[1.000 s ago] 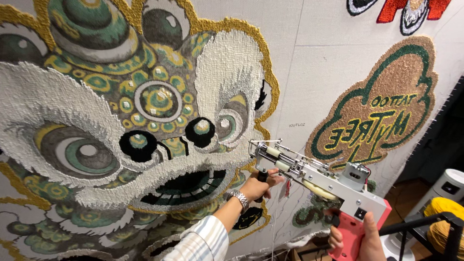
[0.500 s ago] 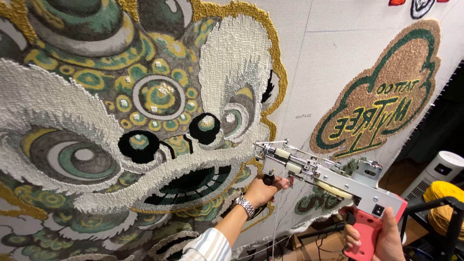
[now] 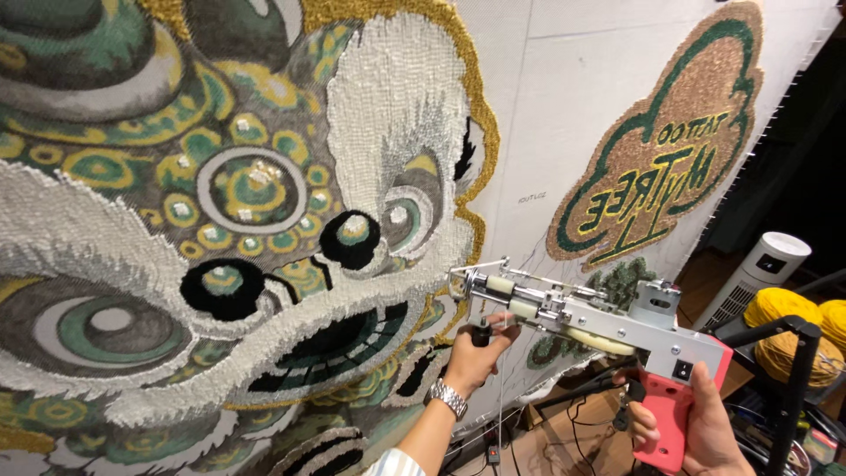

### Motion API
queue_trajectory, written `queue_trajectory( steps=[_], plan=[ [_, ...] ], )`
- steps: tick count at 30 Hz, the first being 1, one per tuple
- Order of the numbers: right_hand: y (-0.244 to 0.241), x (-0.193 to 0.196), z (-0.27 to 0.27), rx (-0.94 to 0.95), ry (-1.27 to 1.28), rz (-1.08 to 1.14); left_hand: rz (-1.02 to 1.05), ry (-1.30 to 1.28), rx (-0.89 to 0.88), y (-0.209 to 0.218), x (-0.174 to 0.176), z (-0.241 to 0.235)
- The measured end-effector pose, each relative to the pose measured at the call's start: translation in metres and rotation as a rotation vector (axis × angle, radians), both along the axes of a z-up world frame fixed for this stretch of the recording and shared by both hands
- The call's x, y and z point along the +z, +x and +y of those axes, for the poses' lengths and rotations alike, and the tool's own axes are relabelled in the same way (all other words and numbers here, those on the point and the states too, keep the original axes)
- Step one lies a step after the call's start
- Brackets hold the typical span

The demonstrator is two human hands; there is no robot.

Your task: The person uses a handheld electric tufting gun to apply white yarn to a large canvas stretched on a frame. They move the tool steadily across the surface, filling in sections of a pre-drawn design featuring a stylized face with large eyes.

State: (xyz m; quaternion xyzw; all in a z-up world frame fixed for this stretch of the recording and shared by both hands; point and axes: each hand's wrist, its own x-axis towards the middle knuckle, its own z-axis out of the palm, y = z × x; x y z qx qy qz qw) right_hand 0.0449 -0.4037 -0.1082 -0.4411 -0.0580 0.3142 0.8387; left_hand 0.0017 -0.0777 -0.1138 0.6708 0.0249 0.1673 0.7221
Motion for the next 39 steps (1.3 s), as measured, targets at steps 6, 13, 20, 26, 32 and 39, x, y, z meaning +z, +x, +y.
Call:
queue_trajectory(
  steps=[6, 13, 20, 26, 32, 39],
  plan=[
    [0.026, -0.001, -0.008, 0.005, -0.059, 0.024, 0.038, 0.008, 0.087, 0.015, -0.004, -0.01],
    [0.086, -0.02, -0.025, 0.113, -0.03, 0.032, 0.088, 0.054, 0.177, 0.042, 0.005, -0.023],
    [0.154, -0.059, -0.022, 0.31, 0.113, -0.089, 0.004, -0.005, 0.174, 0.064, -0.009, -0.013],
    [0.156, -0.094, -0.025, 0.383, 0.112, 0.035, -0.24, 0.299, 0.241, 0.065, -0.073, 0.001],
    [0.103, -0.107, -0.023, 0.413, 0.076, -0.054, -0.087, 0.101, 0.126, 0.017, -0.071, 0.008],
    [0.03, -0.084, -0.016, 0.277, 0.028, -0.177, 0.088, 0.071, 0.03, -0.017, -0.054, 0.008]
  ],
)
